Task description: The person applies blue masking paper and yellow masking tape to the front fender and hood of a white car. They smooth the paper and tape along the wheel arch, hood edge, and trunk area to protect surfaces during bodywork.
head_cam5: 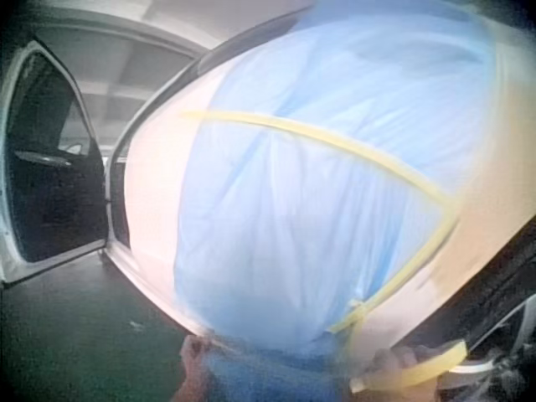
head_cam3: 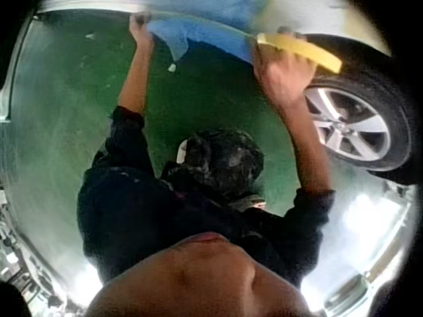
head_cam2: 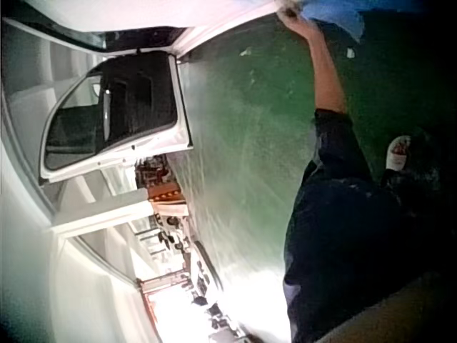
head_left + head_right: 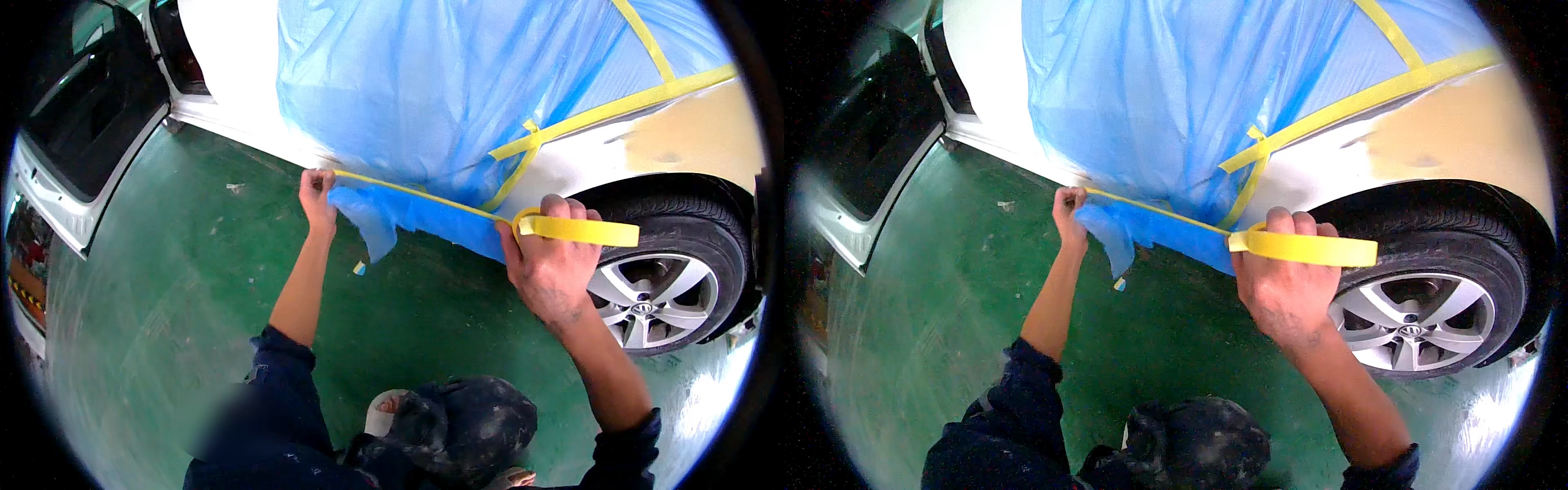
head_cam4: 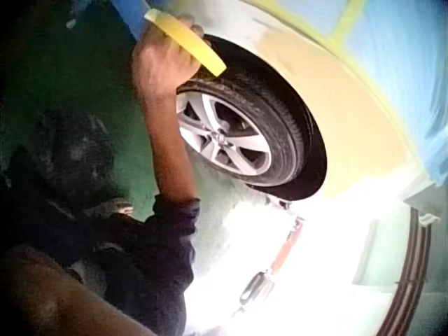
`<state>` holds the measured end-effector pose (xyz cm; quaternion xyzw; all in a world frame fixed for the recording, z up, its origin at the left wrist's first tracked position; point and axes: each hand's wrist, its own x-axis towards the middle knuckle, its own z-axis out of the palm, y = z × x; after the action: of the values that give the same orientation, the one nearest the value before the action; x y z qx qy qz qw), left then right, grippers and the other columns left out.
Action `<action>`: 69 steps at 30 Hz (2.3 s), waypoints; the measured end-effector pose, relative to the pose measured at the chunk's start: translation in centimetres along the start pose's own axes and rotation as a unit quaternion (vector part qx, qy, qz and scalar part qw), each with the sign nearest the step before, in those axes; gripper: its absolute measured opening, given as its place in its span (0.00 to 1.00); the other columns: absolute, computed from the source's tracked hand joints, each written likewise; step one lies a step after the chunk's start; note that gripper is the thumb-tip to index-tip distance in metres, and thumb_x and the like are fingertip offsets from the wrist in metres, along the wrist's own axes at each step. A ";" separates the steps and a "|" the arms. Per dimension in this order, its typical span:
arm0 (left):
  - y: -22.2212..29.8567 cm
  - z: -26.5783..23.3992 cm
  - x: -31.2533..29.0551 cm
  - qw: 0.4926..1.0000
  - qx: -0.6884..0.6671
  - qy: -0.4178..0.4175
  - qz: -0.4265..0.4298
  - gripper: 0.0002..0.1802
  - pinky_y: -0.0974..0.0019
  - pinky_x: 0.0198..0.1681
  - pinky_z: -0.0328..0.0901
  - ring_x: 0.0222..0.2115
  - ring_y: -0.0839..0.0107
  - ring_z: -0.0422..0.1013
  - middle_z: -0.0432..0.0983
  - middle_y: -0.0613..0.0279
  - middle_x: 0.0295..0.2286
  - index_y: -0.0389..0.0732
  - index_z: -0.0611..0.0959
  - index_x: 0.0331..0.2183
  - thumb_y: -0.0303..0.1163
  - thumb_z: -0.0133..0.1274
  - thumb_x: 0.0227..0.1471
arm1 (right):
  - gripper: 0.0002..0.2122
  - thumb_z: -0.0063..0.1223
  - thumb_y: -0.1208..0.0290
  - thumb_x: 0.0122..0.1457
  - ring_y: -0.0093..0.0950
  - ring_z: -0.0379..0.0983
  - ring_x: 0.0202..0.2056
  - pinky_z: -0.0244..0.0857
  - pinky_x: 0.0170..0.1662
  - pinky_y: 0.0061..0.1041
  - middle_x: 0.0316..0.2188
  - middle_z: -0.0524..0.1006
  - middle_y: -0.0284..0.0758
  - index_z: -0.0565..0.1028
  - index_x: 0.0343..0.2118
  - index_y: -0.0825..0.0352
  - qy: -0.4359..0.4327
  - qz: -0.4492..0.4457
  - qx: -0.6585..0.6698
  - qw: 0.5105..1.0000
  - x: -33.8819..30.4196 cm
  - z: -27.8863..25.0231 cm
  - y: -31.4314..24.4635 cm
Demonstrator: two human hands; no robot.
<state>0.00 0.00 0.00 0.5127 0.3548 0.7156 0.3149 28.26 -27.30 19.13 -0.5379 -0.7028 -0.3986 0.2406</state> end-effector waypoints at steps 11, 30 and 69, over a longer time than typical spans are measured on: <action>5.3 2.4 -0.6 0.954 0.248 0.157 0.060 0.29 0.50 0.61 0.54 0.55 0.49 0.61 0.64 0.39 0.53 0.25 0.66 0.54 0.35 0.55 0.60 | 0.10 0.64 0.66 0.48 0.38 0.69 0.35 0.61 0.39 0.39 0.33 0.70 0.39 0.76 0.27 0.64 0.024 0.023 -0.032 0.999 -0.3 3.4 1.0; 14.7 19.1 -10.9 0.881 0.217 -0.052 0.417 0.44 0.35 0.67 0.31 0.67 0.30 0.31 0.30 0.28 0.66 0.28 0.38 0.67 0.45 0.39 0.66 | 0.15 0.71 0.60 0.38 0.36 0.69 0.34 0.62 0.35 0.39 0.33 0.70 0.35 0.77 0.25 0.62 0.105 0.070 -0.085 0.988 -3.0 -2.3 7.1; 22.3 22.4 -8.9 0.693 0.271 -0.105 0.660 0.36 0.40 0.62 0.47 0.62 0.46 0.54 0.59 0.50 0.57 0.41 0.66 0.53 0.49 0.62 0.50 | 0.08 0.55 0.67 0.43 0.30 0.68 0.43 0.64 0.44 0.32 0.35 0.69 0.31 0.77 0.28 0.61 0.169 0.016 -0.077 0.982 -1.0 -5.5 10.6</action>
<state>22.00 -15.34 18.94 0.7502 0.0685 0.5531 -0.3559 38.17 -31.32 24.68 -0.4907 -0.6102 -0.5332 0.3203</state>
